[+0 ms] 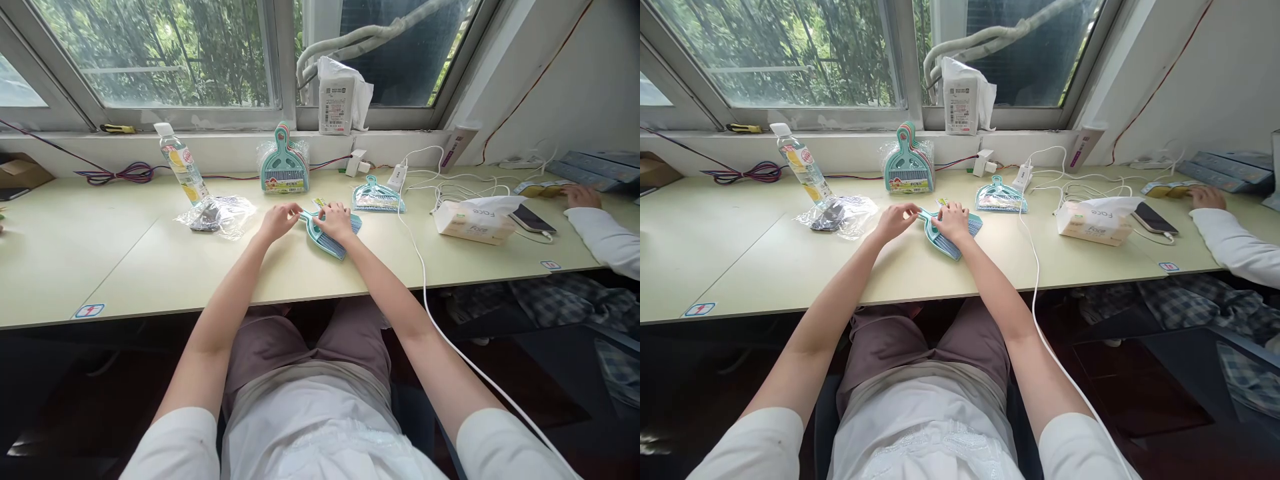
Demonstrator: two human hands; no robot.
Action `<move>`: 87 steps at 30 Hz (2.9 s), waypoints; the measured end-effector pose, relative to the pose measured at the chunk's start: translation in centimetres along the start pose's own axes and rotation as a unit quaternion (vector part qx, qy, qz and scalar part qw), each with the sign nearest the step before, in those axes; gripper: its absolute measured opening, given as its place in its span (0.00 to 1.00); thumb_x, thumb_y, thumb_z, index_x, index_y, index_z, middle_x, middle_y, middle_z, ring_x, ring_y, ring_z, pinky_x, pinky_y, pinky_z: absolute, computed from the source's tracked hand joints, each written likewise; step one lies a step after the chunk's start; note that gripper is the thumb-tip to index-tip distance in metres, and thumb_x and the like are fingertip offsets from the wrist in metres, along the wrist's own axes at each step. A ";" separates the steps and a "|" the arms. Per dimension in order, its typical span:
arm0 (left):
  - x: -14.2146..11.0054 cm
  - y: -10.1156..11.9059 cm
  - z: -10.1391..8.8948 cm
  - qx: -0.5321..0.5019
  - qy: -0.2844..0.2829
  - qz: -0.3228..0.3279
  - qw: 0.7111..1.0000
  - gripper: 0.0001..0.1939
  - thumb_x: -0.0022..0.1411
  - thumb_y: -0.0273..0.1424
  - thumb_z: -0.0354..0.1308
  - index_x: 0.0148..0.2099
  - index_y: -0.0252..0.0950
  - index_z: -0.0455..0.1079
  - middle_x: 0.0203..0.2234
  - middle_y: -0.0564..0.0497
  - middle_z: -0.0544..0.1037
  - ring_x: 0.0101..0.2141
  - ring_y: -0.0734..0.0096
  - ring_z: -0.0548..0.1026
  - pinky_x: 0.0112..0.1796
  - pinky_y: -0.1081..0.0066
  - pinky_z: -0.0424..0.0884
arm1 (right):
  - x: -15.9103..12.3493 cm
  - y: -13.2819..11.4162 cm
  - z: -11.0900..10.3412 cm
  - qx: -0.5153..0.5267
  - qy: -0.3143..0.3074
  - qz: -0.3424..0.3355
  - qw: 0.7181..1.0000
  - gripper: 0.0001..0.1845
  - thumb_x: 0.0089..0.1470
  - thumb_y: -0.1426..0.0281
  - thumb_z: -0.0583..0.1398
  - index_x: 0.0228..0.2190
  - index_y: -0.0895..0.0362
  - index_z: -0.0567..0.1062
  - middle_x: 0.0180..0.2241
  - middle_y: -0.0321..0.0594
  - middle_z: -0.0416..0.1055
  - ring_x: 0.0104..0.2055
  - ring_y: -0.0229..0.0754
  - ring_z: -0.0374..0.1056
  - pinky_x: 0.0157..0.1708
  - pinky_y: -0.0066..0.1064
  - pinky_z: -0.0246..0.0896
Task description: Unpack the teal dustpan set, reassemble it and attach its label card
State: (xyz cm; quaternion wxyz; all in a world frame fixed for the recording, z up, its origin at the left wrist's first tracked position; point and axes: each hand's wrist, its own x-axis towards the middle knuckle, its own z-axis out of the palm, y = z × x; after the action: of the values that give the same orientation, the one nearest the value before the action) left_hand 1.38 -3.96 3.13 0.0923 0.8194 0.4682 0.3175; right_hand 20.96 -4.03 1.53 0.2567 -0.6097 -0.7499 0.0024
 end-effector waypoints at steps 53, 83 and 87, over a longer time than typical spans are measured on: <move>-0.3 -0.8 2.2 0.218 -0.088 0.111 0.966 0.22 0.64 0.20 0.46 0.56 0.38 0.71 0.55 0.40 0.73 0.50 0.56 0.75 0.47 0.62 0.69 | 0.8 2.6 -1.5 0.163 -0.107 -0.026 0.980 0.10 0.48 0.67 0.66 0.36 0.50 0.80 0.35 0.32 0.80 0.46 0.43 0.73 0.54 0.41 0.53; 0.6 -0.1 2.3 -0.538 -0.006 -0.297 0.789 0.10 0.56 0.30 0.57 0.42 0.36 0.71 0.33 0.49 0.78 0.32 0.69 0.77 0.34 0.70 0.75 | 0.7 0.5 -1.7 0.182 0.118 0.052 0.975 0.18 0.59 0.73 0.47 0.49 0.54 0.68 0.44 0.43 0.74 0.46 0.44 0.70 0.51 0.39 0.58; 0.9 -1.6 1.5 -0.565 0.124 -0.305 0.757 0.11 0.61 0.33 0.56 0.46 0.36 0.70 0.39 0.49 0.78 0.38 0.69 0.78 0.35 0.73 0.76 | 1.1 1.6 -1.0 0.133 0.135 0.122 0.974 0.29 0.54 0.76 0.49 0.58 0.55 0.59 0.52 0.49 0.68 0.54 0.48 0.64 0.50 0.41 0.60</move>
State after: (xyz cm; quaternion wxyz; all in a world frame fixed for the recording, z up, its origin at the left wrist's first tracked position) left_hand 1.50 -2.10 1.65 0.5714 0.3857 0.4366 0.5781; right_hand 22.64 -2.89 2.29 0.4324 -0.6513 -0.6214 0.0513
